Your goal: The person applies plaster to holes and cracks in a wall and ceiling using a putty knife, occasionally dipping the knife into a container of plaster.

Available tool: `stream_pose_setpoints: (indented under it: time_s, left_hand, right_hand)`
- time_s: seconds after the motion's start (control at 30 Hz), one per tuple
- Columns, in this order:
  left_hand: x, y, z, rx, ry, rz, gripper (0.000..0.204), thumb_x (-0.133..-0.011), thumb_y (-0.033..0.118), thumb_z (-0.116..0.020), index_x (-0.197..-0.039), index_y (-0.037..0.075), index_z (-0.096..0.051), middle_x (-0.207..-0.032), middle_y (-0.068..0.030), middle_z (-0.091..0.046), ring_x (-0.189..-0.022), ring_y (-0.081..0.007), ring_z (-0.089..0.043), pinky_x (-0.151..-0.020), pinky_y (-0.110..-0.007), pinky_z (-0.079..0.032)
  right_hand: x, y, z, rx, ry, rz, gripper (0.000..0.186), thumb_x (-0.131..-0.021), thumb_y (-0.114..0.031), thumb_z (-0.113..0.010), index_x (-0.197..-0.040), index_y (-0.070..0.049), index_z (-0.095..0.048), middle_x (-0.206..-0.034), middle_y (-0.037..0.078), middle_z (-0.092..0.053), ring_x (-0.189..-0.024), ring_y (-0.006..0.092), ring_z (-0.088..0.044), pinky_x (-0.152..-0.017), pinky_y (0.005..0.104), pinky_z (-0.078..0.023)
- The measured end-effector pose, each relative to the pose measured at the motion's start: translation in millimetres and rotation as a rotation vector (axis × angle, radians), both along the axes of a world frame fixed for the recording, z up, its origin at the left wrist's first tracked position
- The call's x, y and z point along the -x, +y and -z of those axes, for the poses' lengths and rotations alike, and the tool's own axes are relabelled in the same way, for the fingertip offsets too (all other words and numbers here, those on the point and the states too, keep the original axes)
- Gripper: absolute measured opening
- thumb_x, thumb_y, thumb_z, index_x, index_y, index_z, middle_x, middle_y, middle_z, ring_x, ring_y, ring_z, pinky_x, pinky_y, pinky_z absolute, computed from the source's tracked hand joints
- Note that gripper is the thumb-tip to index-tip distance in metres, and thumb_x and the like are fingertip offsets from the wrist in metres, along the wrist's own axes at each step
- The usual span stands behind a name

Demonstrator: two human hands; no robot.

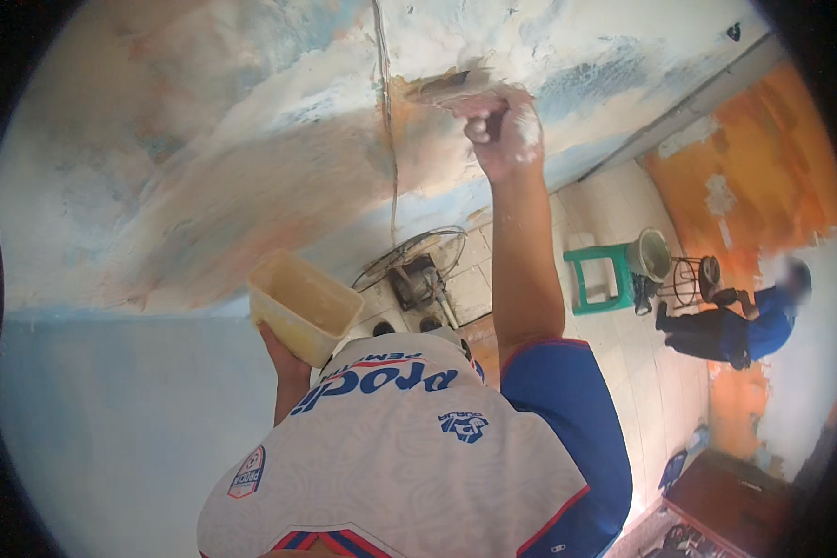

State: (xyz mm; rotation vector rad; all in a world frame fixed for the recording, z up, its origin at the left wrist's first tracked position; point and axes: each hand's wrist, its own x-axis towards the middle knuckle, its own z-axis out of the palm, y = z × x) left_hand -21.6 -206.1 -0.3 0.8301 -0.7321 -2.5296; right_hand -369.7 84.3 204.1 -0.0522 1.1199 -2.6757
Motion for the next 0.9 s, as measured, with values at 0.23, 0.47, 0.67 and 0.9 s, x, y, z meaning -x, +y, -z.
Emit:
stream_pose_setpoints:
  time_s: [0.23, 0.47, 0.67, 0.9]
  left_hand:
    - [0.9, -20.3, -0.7, -0.063, -0.084, 0.037, 0.064, -0.101, 0.056, -0.030, -0.148, 0.012, -0.033, -0.146, -0.0110, -0.043, -0.132, -0.0304, -0.044, -0.110, -0.045, -0.038]
    - [-12.5, -43.6, 18.3, -0.119, -0.034, 0.114, 0.063, -0.101, 0.056, -0.031, -0.148, 0.013, -0.033, -0.147, -0.0110, -0.042, -0.132, -0.0310, -0.043, -0.110, -0.046, -0.037]
    - [-24.0, -51.1, 13.7, -0.087, -0.068, 0.089, 0.064, -0.101, 0.057, -0.031, -0.148, 0.013, -0.033, -0.147, -0.0115, -0.042, -0.133, -0.0312, -0.043, -0.110, -0.046, -0.037]
    - [-30.7, -60.1, 16.4, -0.109, -0.008, 0.031, 0.067, -0.100, 0.059, -0.033, -0.148, 0.013, -0.032, -0.147, -0.0113, -0.041, -0.133, -0.0313, -0.042, -0.110, -0.047, -0.038]
  right_hand:
    - [-36.5, 12.1, 131.8, -0.340, -0.274, 0.086, 0.020, -0.092, -0.017, -0.044, -0.085, -0.004, -0.058, -0.067, 0.012, -0.064, -0.044, 0.0072, -0.046, -0.035, 0.0181, -0.033]
    - [18.6, -34.0, 128.5, -0.259, -0.246, 0.054, 0.016, -0.094, -0.018, -0.053, -0.081, -0.010, -0.052, -0.060, 0.005, -0.053, -0.050, 0.0144, -0.050, -0.045, 0.0236, -0.042]
    - [-29.4, -18.7, -29.7, -0.207, 0.112, 0.026, 0.018, -0.093, -0.016, -0.047, -0.086, 0.000, -0.052, -0.080, 0.017, -0.065, -0.053, 0.0130, -0.052, -0.042, 0.0217, -0.038]
    - [-71.0, -18.6, 61.3, -0.401, -0.315, 0.091, 0.017, -0.090, -0.015, -0.047, -0.082, -0.003, -0.057, -0.070, 0.017, -0.064, -0.041, 0.0088, -0.043, -0.034, 0.0172, -0.030]
